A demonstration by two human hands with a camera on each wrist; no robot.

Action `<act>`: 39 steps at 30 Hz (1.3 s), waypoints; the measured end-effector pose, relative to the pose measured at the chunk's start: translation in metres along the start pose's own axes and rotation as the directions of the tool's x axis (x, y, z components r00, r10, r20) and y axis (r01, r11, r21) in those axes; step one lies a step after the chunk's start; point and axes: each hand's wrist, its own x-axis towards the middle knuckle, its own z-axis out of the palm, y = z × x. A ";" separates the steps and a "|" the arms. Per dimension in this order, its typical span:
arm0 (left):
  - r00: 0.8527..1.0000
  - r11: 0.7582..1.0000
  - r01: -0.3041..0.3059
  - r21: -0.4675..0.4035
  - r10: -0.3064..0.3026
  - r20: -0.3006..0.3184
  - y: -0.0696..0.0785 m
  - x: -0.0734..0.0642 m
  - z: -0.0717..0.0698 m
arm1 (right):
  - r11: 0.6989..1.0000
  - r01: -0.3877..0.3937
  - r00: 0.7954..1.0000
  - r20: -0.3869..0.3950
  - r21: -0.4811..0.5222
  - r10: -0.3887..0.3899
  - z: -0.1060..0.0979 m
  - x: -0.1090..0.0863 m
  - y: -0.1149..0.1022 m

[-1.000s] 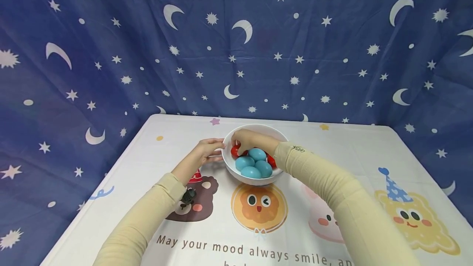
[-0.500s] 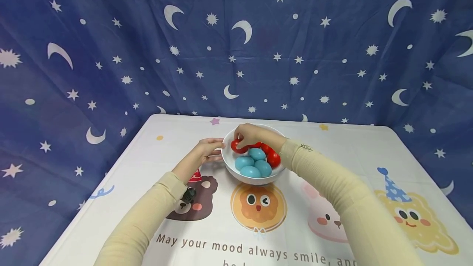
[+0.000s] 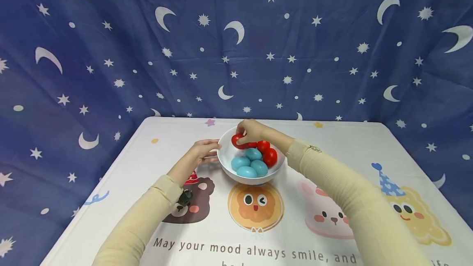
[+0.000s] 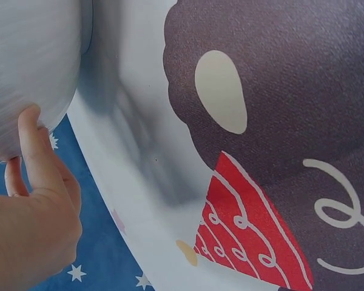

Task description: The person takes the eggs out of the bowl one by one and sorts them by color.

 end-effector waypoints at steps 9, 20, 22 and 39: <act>1.000 1.000 -0.018 0.008 0.018 0.004 -0.002 -0.002 -0.006 | 0.994 -0.043 0.997 -0.053 0.102 0.048 0.004 -0.014 0.007; 1.000 1.000 -0.016 -0.015 0.016 0.007 -0.005 -0.003 -0.007 | 0.971 -0.053 0.986 -0.139 0.233 0.088 0.003 -0.039 0.012; 1.000 1.000 -0.019 -0.021 0.020 0.011 -0.004 -0.003 -0.006 | 0.960 -0.058 0.982 -0.160 0.273 0.105 0.001 -0.045 0.014; 0.999 0.999 -0.014 -0.042 0.016 0.034 0.000 -0.004 -0.003 | 0.884 -0.097 0.922 -0.293 0.457 0.253 -0.010 -0.104 0.046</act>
